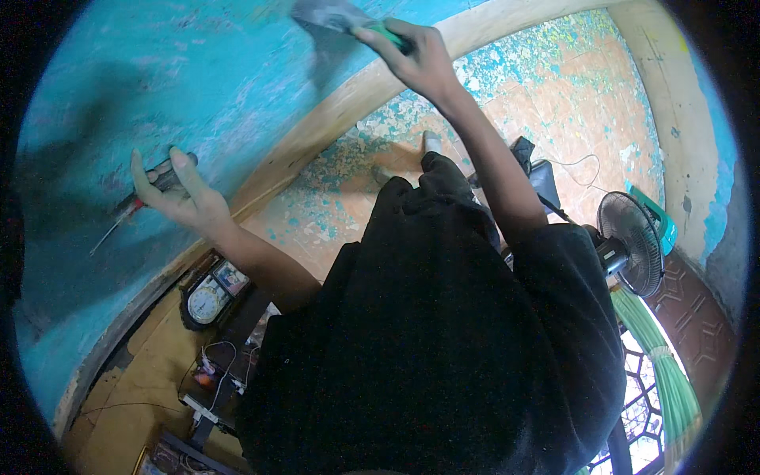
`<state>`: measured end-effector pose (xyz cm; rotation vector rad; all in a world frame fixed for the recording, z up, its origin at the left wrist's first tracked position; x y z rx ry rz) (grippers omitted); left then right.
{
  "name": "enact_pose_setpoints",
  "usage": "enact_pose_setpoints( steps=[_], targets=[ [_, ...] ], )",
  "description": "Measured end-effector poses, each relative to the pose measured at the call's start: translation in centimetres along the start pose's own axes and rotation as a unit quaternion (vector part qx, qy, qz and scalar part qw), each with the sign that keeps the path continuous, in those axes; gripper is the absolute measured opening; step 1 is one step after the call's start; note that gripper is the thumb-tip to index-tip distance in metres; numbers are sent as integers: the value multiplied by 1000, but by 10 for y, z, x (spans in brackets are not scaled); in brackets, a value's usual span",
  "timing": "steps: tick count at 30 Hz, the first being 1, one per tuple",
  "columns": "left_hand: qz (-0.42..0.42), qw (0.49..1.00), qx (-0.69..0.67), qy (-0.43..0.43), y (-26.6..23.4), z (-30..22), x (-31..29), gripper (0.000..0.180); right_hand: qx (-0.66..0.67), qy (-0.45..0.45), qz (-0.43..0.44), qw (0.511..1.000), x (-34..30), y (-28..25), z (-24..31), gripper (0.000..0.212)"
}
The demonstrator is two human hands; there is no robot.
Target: The person scrapes paint off the wall using a scraper.
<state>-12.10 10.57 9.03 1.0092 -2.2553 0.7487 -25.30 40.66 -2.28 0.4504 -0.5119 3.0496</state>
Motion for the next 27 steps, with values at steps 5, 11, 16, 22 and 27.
enact_pose_setpoints(
  steps=[5,11,16,22,27],
  targets=[
    [30,999,7,29,6,-4,-1,50,-74,70,-19,995,-23,-11,-47,46],
    [40,998,5,48,4,-4,1,48,-45,-9,-52,998,-10,9,21,46],
    [36,994,9,98,9,-12,0,45,-18,52,-93,994,-33,12,-42,49],
    [29,992,16,121,4,-17,2,42,-10,-4,-42,999,-15,36,25,42],
    [17,991,11,130,3,-23,4,42,6,78,-68,995,-37,36,-57,45]
  ],
)
Point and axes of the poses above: each hand's wrist, its own x-axis towards the middle knuckle, its own y-axis out of the palm, z = x × y, the point moved 9 cm from there along x, towards the middle knuckle, and after that the axes turned 10 degrees about -z, right-handed, at the moved point
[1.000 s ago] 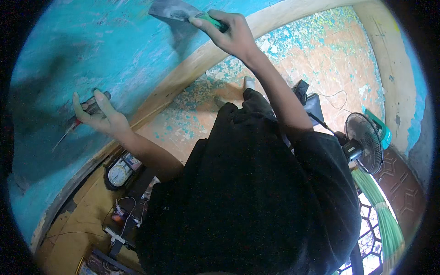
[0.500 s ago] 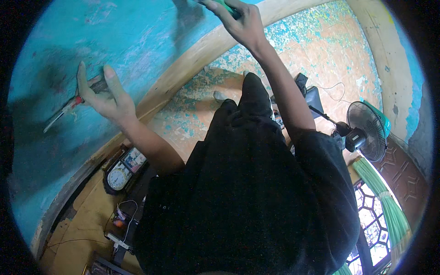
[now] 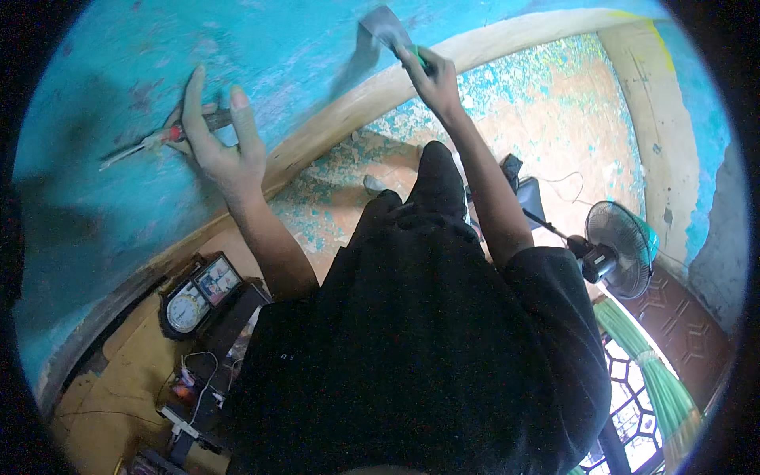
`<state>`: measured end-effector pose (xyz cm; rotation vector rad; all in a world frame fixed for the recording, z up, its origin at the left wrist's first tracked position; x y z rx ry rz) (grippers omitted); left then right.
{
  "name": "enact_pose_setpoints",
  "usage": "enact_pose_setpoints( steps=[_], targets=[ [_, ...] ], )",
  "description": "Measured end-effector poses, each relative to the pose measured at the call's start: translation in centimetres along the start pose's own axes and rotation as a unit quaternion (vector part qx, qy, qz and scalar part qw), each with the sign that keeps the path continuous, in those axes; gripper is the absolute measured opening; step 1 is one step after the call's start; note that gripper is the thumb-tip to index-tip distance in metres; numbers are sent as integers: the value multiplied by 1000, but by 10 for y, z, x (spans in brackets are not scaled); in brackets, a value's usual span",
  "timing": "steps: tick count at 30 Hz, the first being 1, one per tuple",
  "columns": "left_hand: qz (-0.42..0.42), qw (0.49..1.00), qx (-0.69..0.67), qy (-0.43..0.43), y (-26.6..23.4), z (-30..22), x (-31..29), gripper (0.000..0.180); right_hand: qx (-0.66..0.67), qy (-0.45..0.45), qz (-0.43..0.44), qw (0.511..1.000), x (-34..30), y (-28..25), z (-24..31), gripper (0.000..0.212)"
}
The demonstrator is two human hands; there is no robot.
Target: The person scrapes paint off the wall using a scraper.
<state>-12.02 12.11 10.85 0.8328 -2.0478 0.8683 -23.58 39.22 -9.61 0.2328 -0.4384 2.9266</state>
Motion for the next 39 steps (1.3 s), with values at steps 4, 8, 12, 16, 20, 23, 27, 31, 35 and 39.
enact_pose_setpoints(
  steps=[4,8,12,16,20,23,27,31,35,39],
  targets=[
    [29,999,-5,-24,1,13,-8,40,-27,-32,26,999,-17,14,34,40],
    [41,999,21,-16,0,13,-11,39,-28,-87,71,993,-18,39,62,34],
    [29,997,65,43,2,1,-5,36,-5,2,43,999,-33,39,-8,44],
    [30,998,44,37,-4,6,-7,35,2,-64,72,995,-34,62,43,39],
    [16,999,16,27,-4,13,-10,36,-3,-74,86,994,-31,66,63,37],
    [33,996,58,57,-1,4,-8,36,-43,-32,72,996,-41,54,2,40],
    [43,999,4,7,4,18,-18,35,-50,-14,75,996,-51,62,-8,41],
    [62,997,32,18,2,18,-20,36,-57,-75,92,991,-45,75,53,42],
    [55,997,-22,-43,-2,24,-22,30,-84,-45,79,992,-53,64,-18,47],
    [-5,999,-32,32,-37,27,-46,25,-129,-5,83,988,-58,58,-36,48]
  ],
)
Point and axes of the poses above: each hand's wrist, its own x-axis towards the middle knuckle, its own y-axis out of the palm, z = x × y, the point moved 9 cm from there along x, towards the middle knuckle, and after that the axes turned 10 degrees about -z, right-handed, at the moved point
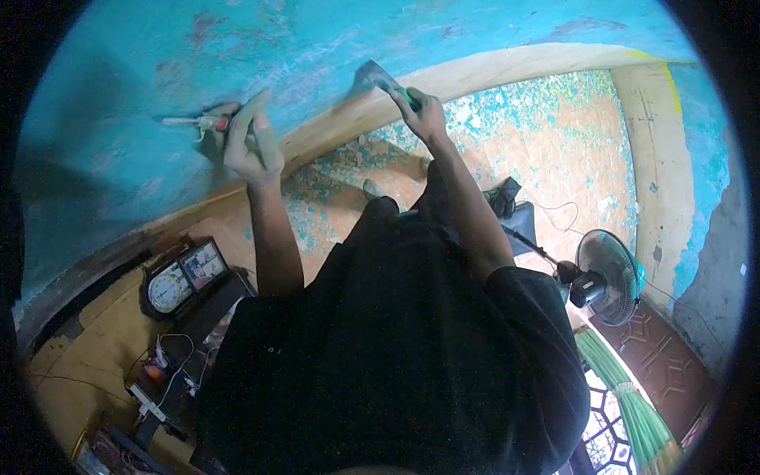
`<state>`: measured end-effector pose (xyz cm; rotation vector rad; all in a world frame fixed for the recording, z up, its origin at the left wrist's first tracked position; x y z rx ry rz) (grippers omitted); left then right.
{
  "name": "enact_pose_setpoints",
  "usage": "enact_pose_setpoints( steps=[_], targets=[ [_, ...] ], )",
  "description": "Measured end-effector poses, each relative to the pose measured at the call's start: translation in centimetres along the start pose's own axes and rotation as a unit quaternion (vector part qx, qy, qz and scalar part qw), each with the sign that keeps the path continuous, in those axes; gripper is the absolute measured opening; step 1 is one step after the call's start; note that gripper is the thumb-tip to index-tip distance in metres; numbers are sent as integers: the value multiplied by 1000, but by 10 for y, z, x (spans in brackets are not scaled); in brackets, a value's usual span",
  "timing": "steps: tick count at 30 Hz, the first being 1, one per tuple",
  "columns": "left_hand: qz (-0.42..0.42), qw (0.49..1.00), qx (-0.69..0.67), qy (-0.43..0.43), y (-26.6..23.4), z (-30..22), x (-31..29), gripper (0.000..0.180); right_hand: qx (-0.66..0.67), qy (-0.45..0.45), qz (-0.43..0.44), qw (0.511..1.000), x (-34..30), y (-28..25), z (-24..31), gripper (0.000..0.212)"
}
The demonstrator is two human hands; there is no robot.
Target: The person scrapes paint off the wall using a scraper.
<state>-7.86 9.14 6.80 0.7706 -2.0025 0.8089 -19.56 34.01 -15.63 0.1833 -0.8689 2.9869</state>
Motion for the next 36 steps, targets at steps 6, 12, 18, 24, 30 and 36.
enact_pose_setpoints(
  steps=[6,12,18,24,30,36],
  targets=[
    [11,992,126,-24,-37,18,-33,28,24,-78,-20,996,6,7,53,45],
    [-42,986,129,-93,-65,42,-42,28,33,33,-12,999,-7,11,7,40],
    [-64,991,101,-55,-67,40,-43,28,78,-83,-45,993,6,9,77,40],
    [-52,990,76,-104,-67,54,-42,26,9,-2,-25,1000,1,9,-5,43],
    [-69,990,100,-70,-69,51,-50,27,59,-116,-46,990,19,-16,100,46],
    [-67,986,99,-117,-62,55,-53,27,126,63,-65,988,6,-11,-15,47]
  ],
)
Point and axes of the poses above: each hand's wrist, its own x-axis towards the middle knuckle, its own y-axis out of the palm, z = x × y, the point moved 9 cm from there along x, towards the middle knuckle, and after that the axes turned 10 degrees about -z, right-handed, at the moved point
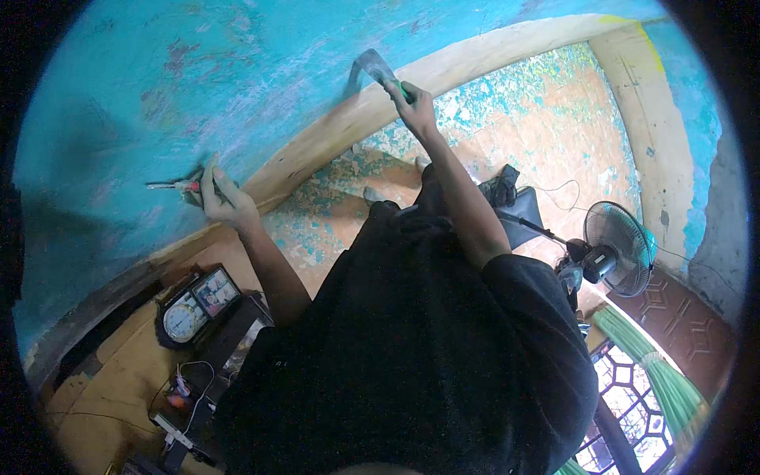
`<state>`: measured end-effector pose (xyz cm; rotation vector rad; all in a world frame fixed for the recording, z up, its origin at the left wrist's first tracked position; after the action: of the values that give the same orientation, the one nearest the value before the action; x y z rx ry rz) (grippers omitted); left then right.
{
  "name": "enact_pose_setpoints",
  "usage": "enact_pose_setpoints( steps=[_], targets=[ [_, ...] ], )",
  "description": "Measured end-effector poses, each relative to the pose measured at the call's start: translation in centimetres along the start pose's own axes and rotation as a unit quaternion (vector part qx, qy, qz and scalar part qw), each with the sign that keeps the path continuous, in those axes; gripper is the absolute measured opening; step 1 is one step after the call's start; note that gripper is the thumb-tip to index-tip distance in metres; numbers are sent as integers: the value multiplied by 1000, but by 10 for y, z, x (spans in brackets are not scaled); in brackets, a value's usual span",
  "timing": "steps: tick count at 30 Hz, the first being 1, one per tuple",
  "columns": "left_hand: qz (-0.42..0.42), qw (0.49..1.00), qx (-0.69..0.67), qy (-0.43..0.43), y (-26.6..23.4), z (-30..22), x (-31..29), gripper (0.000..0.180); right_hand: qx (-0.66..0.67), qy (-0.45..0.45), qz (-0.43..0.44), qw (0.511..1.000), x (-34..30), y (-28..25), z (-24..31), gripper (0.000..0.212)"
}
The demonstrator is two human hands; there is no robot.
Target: The person scrapes paint off the wall using a scraper.
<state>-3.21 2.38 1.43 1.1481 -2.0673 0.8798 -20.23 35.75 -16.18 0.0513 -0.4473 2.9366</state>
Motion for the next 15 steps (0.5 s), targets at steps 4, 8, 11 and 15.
enact_pose_setpoints(
  steps=[4,8,11,15],
  targets=[
    [-19,999,-18,-39,-5,12,-9,27,68,-31,12,997,9,8,77,43],
    [-6,999,13,-39,-10,14,-14,27,62,-95,23,993,22,3,103,43],
    [-11,999,12,-51,-2,-2,-9,28,62,-22,38,997,32,-4,22,42],
    [-36,998,33,-39,-1,-12,-15,27,174,48,63,982,25,-3,41,45]
  ],
)
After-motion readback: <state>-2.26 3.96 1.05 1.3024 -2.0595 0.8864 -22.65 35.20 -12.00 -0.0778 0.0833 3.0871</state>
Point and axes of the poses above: each hand's wrist, its own x-axis towards the middle knuckle, its own y-axis out of the palm, z = x × y, the point moved 9 cm from there along x, towards the middle knuckle, and after that the axes turned 10 degrees about -z, right-handed, at the moved point
